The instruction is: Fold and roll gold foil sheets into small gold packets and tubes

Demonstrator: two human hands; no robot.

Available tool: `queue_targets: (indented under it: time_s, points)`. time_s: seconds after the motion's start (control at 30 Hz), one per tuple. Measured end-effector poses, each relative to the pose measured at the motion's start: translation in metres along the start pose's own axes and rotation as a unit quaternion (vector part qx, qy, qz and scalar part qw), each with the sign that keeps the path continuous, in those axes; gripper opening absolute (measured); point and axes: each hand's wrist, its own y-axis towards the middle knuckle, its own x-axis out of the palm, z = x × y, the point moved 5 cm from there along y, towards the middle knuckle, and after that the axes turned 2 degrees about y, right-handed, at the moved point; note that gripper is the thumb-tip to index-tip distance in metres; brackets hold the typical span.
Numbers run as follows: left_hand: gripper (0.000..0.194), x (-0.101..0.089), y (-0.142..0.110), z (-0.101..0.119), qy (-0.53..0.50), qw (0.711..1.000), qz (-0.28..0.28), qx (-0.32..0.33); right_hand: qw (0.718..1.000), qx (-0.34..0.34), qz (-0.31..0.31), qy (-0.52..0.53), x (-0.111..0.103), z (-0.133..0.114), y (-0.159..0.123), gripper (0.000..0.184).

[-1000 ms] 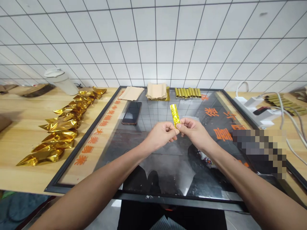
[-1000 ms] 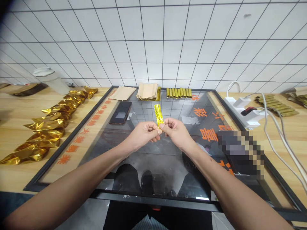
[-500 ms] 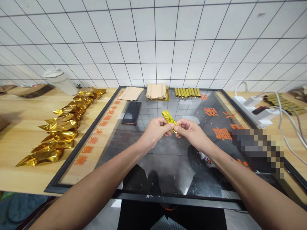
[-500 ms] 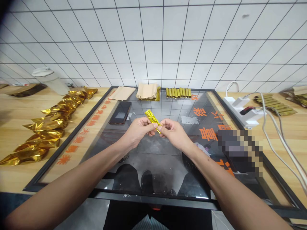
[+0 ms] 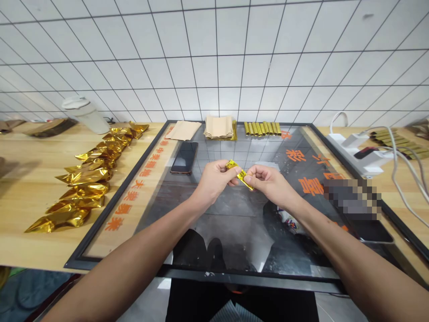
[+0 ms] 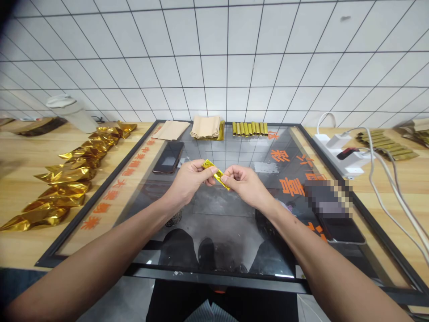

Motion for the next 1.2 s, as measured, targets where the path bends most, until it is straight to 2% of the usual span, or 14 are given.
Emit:
queue_targets:
  time_s: [0.33,0.57,0.83,0.93,1.1,1.2]
  points:
    - [0.026,-0.002,0.002,-0.003,0.008,1.0,-0.006,-0.014,0.999,-0.017,0.003,-0.05,-0.002,-0.002,0.0,0.043]
    - [0.025,-0.002,0.002,-0.004,0.012,0.999,-0.01,-0.031,1.0,-0.004,0.01,-0.009,-0.002,0.002,0.0,0.042]
    - [0.012,-0.004,0.002,0.0,0.035,0.996,-0.031,-0.071,1.0,0.024,0.009,0.004,-0.006,-0.001,0.002,0.041]
    - [0.03,-0.005,0.0,0.002,0.02,0.995,-0.049,-0.087,0.998,0.043,0.021,0.04,-0.008,-0.001,0.001,0.041]
    - [0.034,-0.001,0.001,0.007,0.042,0.988,-0.149,-0.024,0.985,0.109,0.025,0.131,-0.012,0.002,-0.001,0.037]
    - [0.035,0.0,0.001,0.013,0.098,0.98,-0.165,0.053,0.977,0.136,0.02,0.162,-0.015,0.003,-0.003,0.036]
